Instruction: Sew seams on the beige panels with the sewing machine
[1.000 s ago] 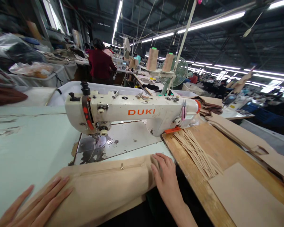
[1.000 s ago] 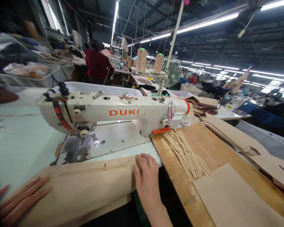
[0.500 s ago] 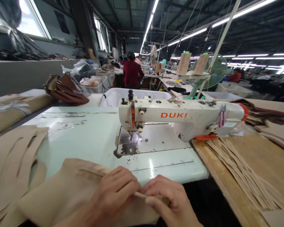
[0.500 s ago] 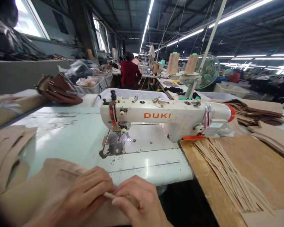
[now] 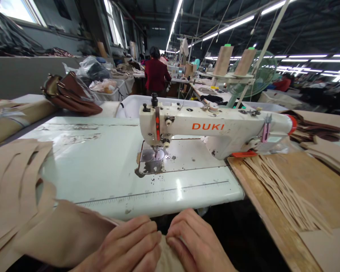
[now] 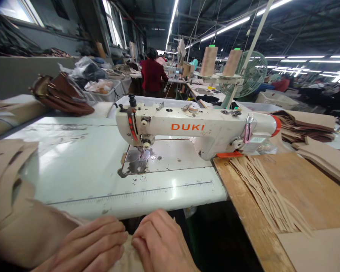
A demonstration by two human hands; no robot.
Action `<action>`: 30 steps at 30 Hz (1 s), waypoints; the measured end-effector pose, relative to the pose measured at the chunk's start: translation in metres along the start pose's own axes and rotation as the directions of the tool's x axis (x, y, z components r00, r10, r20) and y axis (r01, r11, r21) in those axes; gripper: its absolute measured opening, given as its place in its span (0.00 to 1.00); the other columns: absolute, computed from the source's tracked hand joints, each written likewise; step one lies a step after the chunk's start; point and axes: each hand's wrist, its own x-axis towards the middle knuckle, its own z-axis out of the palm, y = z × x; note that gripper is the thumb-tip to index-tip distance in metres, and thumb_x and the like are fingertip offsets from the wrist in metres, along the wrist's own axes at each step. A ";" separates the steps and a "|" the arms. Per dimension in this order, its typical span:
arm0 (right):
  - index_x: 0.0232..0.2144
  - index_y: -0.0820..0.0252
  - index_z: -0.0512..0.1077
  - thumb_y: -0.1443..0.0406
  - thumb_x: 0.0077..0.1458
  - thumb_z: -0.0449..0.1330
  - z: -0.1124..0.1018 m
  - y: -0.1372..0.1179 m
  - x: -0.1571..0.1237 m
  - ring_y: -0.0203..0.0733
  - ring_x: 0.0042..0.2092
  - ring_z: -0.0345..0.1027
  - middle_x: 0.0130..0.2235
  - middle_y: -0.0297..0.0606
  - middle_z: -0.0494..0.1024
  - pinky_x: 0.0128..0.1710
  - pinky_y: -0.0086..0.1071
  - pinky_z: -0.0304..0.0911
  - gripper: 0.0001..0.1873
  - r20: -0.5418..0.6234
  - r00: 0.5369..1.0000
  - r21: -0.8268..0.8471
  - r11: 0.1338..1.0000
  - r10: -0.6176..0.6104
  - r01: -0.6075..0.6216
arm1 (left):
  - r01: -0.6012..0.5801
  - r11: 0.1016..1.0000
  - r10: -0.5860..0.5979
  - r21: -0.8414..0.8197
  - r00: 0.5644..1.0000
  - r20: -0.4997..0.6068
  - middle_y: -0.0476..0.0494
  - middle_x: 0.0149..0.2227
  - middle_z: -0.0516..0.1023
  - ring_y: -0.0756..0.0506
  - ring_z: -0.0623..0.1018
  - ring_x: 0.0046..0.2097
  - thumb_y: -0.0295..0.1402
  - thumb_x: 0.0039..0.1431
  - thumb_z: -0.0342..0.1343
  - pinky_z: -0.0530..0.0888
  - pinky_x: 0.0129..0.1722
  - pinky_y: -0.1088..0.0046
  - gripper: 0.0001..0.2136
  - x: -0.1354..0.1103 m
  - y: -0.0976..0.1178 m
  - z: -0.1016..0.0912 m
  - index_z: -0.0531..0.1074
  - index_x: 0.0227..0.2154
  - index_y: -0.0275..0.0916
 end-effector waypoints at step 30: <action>0.48 0.57 0.66 0.70 0.65 0.53 0.013 0.008 0.002 0.39 0.45 0.68 0.46 0.40 0.70 0.44 0.30 0.66 0.10 -0.087 0.991 -0.167 0.983 -0.098 0.082 | 0.047 0.998 -0.048 0.031 0.997 0.054 0.52 0.23 0.74 0.50 0.74 0.27 0.24 0.75 0.36 0.71 0.39 0.74 0.20 0.028 -0.003 -0.019 0.70 0.30 0.38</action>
